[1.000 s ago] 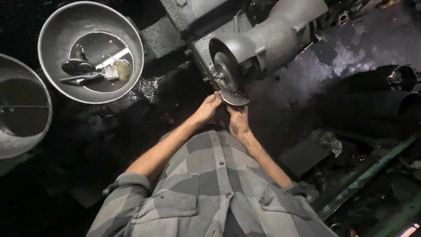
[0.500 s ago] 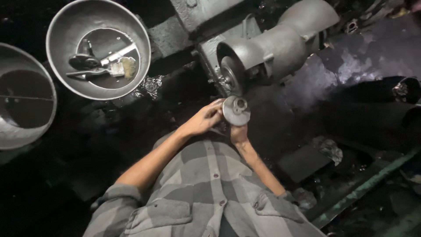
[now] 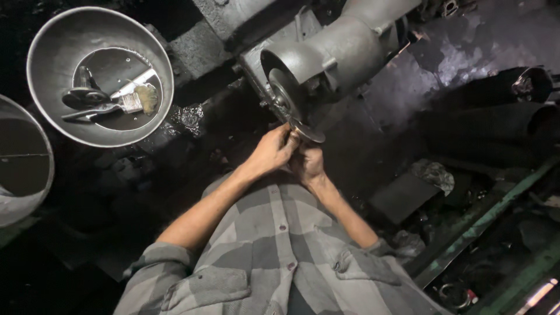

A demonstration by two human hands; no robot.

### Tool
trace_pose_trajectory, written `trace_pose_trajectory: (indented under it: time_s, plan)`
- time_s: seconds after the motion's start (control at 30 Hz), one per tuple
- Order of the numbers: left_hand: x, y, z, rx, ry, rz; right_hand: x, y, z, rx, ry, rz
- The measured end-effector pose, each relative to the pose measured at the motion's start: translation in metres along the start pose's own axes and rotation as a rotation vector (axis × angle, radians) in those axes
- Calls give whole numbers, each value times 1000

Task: The person holds a small metal component against a spinning bench grinder, rotating it to grind its surfaces. They periodically dip the part into a water bowl, scrub it with a brush, and return it to the grinding wheel, repeating the grind-and-rinse cycle.

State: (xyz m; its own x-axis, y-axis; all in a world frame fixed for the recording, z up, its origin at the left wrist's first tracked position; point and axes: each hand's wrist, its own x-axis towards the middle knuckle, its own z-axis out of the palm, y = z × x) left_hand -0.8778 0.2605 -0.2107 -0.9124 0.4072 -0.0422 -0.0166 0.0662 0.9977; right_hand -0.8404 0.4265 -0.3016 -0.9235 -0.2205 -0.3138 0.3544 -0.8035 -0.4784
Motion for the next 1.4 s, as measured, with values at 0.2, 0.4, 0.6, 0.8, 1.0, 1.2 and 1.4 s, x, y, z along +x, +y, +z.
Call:
trace_pose_trajectory:
  time_s: [0.2, 0.4, 0.6, 0.8, 1.0, 1.2, 1.4]
  plan:
    - [6, -21, 1, 80, 36, 29, 5, -7, 12, -162, -18, -13]
    - [14, -52, 6, -82, 72, 178, 6, -17, 30, -277, 51, 38]
    - [22, -89, 18, -439, 75, -105, 12, -14, 38, -424, 10, -21]
    - [31, -110, 21, -551, 138, -137, 19, -11, 36, -411, 27, -40]
    - [16, -87, 19, -361, 34, 45, 4, -10, 32, -695, -57, -233]
    - [-8, -37, -5, -154, -72, 413, -20, -16, 30, -1179, -167, -557]
    - [-10, -1, -18, 65, -95, 459, -34, -18, 26, -712, -125, -415]
